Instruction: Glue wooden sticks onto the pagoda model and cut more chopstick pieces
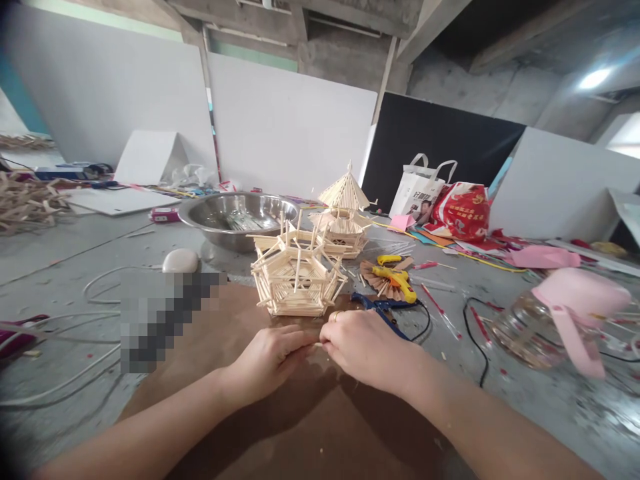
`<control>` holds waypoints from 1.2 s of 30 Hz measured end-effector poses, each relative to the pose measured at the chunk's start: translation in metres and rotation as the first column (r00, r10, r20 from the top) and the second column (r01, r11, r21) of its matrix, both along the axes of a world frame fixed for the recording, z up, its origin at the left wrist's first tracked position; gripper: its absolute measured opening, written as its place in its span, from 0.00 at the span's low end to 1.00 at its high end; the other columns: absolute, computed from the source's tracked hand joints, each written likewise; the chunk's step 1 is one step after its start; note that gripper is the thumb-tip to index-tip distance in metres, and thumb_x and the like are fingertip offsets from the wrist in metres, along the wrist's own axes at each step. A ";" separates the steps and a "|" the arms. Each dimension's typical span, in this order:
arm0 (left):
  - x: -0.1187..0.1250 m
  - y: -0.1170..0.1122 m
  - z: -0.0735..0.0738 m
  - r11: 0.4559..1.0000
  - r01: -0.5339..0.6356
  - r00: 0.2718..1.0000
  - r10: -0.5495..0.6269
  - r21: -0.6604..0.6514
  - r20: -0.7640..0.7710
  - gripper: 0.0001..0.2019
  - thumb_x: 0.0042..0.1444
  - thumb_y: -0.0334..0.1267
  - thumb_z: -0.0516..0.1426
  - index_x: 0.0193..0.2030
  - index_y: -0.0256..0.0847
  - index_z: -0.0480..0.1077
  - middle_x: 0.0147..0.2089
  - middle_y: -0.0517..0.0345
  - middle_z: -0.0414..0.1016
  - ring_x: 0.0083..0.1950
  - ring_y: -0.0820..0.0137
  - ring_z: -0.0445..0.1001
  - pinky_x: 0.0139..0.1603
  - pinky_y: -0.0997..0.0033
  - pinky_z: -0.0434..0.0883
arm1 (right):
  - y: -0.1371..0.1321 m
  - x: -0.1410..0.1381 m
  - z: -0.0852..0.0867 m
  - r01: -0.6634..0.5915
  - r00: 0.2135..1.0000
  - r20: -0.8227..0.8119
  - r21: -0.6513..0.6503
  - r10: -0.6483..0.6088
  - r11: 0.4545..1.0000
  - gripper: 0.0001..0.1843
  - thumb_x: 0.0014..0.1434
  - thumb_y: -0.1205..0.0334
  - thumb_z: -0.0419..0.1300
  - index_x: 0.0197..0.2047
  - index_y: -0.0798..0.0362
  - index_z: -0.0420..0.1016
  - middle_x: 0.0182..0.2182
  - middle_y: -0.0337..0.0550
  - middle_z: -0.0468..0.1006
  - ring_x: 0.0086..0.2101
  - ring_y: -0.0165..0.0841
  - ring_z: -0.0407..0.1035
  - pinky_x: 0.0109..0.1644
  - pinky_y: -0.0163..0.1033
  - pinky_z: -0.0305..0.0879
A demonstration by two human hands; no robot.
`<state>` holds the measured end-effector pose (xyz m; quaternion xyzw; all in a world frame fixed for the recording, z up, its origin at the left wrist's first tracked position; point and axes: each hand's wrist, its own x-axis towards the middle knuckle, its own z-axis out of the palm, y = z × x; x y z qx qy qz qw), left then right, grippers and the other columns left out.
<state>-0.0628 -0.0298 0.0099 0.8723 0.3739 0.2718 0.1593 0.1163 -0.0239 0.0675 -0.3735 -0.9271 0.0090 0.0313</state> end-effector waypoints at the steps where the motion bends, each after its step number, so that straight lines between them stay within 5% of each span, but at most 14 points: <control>1: 0.000 0.000 0.000 1.000 -0.010 1.000 0.010 -0.001 0.022 0.13 0.56 0.38 0.44 0.42 0.42 0.67 0.36 0.56 0.72 0.36 0.73 0.69 0.36 0.77 0.65 | 0.000 0.000 0.004 0.005 1.000 0.014 0.006 -0.005 1.000 0.11 0.53 0.65 0.48 0.30 0.52 0.72 0.27 0.41 0.74 0.29 0.30 0.67 0.31 0.33 0.55; 7: -0.002 0.000 0.001 0.977 -0.213 0.972 0.211 -0.001 0.106 0.15 0.55 0.40 0.45 0.48 0.39 0.60 0.32 0.58 0.72 0.32 0.73 0.69 0.32 0.76 0.65 | 0.017 0.008 0.035 0.145 0.979 -0.144 -0.025 -0.147 0.989 0.10 0.51 0.63 0.49 0.25 0.51 0.71 0.22 0.37 0.72 0.24 0.27 0.63 0.27 0.31 0.53; 10: -0.002 0.001 0.000 0.975 -0.223 0.972 0.223 0.001 0.080 0.14 0.54 0.38 0.45 0.46 0.40 0.61 0.32 0.58 0.72 0.31 0.74 0.69 0.31 0.77 0.65 | 0.031 0.011 0.042 0.216 0.937 -0.271 -0.047 -0.221 0.975 0.10 0.50 0.61 0.50 0.25 0.51 0.71 0.22 0.36 0.72 0.22 0.27 0.62 0.25 0.31 0.53; 18: -0.001 0.001 0.000 0.992 -0.112 0.993 0.114 0.057 -0.024 0.11 0.54 0.33 0.44 0.38 0.41 0.66 0.32 0.58 0.71 0.33 0.74 0.69 0.32 0.78 0.64 | 0.066 -0.005 0.030 0.375 0.800 -0.479 -0.073 -0.362 0.924 0.12 0.47 0.57 0.51 0.24 0.54 0.72 0.16 0.36 0.68 0.18 0.25 0.58 0.23 0.31 0.52; 36: -0.001 0.001 0.001 0.993 -0.058 0.988 0.073 0.107 -0.137 0.11 0.54 0.32 0.44 0.30 0.39 0.66 0.27 0.58 0.68 0.28 0.74 0.67 0.27 0.78 0.60 | 0.072 -0.019 0.025 0.368 0.779 -0.533 -0.039 -0.331 0.929 0.13 0.46 0.60 0.52 0.27 0.57 0.75 0.20 0.40 0.73 0.20 0.25 0.59 0.25 0.31 0.55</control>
